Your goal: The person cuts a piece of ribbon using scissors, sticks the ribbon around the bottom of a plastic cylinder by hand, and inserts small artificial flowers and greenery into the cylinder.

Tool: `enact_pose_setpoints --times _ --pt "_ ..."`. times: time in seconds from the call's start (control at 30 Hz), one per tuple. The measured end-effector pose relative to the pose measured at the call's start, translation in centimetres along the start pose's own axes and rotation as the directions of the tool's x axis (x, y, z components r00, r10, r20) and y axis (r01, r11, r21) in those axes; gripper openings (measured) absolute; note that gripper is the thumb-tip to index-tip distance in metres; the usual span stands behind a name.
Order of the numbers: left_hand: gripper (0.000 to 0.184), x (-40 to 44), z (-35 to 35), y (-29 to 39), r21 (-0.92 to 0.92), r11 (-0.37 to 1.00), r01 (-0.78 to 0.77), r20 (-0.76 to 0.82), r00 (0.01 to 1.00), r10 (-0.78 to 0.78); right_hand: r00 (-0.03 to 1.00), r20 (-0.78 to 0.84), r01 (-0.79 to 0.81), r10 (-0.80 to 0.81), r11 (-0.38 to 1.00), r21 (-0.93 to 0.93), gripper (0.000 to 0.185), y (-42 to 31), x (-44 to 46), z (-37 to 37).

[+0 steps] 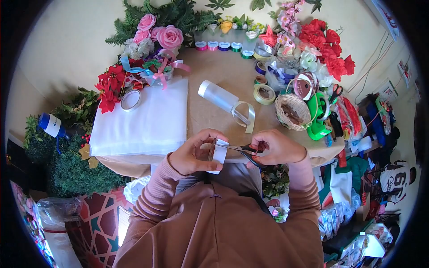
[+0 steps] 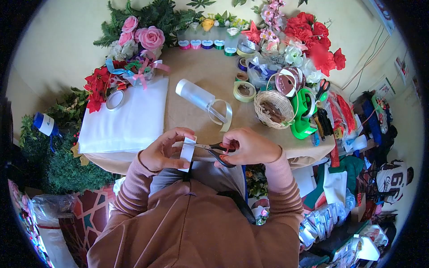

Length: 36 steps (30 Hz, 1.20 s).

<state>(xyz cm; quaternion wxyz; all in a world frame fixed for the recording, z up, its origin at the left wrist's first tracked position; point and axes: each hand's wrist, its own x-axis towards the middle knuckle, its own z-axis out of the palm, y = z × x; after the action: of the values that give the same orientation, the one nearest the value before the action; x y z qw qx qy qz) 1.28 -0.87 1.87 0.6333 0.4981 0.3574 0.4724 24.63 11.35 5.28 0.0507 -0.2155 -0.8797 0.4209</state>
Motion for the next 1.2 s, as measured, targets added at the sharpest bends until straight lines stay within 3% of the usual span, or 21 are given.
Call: enact_pose_setpoints --times 0.5,0.57,0.67,0.73,0.8,0.87,0.93,1.0,1.13,1.2 --pt "0.06 0.0 -0.2 -0.3 -0.004 1.0 -0.019 -0.007 1.0 0.019 0.999 0.003 -0.037 0.037 0.999 0.02 0.019 -0.4 0.0 -0.2" --pt "0.069 0.0 -0.1 -0.2 -0.02 1.0 0.008 -0.004 1.0 -0.008 0.999 0.002 -0.052 0.052 0.998 0.026 0.019 -0.1 0.0 -0.1" --pt "0.082 -0.2 0.2 0.3 -0.005 0.998 -0.062 -0.078 0.995 0.062 0.995 -0.049 0.085 -0.086 0.996 -0.022 0.024 0.8 0.0 0.5" --pt "0.086 -0.5 -0.1 0.8 0.059 0.993 -0.103 -0.124 0.986 0.109 0.959 -0.183 0.196 -0.216 0.973 -0.121 0.035 0.6 -0.1 0.9" --pt "0.091 -0.9 -0.7 1.2 0.126 0.982 -0.138 -0.168 0.973 0.158 0.969 -0.187 0.147 -0.162 0.985 -0.093 0.039 0.5 -0.4 0.8" --pt "0.094 -1.2 -2.4 1.6 0.57 0.802 -0.176 -0.334 0.843 0.422 0.976 -0.187 0.096 -0.107 0.993 -0.064 0.044 0.6 -0.8 0.6" --pt "0.091 -1.0 -5.3 1.4 0.84 0.542 -0.015 -0.383 0.69 0.614 0.976 -0.203 0.058 -0.079 0.992 -0.109 0.046 0.8 -1.2 0.6" --pt "0.088 -0.9 -7.4 1.7 0.925 0.319 0.208 -0.379 0.585 0.717 0.974 -0.212 0.066 -0.084 0.994 -0.092 0.046 0.8 -1.4 1.0" --pt "0.086 -0.3 -10.6 0.8 0.894 0.268 0.359 -0.439 0.575 0.691 0.971 -0.224 0.073 -0.086 0.995 -0.068 0.046 1.0 -1.4 1.6" --pt "0.085 -0.1 -10.9 0.3 0.902 0.256 0.347 -0.421 0.577 0.7 0.965 -0.241 0.085 -0.098 0.994 -0.064 0.047 1.0 -1.1 1.6"
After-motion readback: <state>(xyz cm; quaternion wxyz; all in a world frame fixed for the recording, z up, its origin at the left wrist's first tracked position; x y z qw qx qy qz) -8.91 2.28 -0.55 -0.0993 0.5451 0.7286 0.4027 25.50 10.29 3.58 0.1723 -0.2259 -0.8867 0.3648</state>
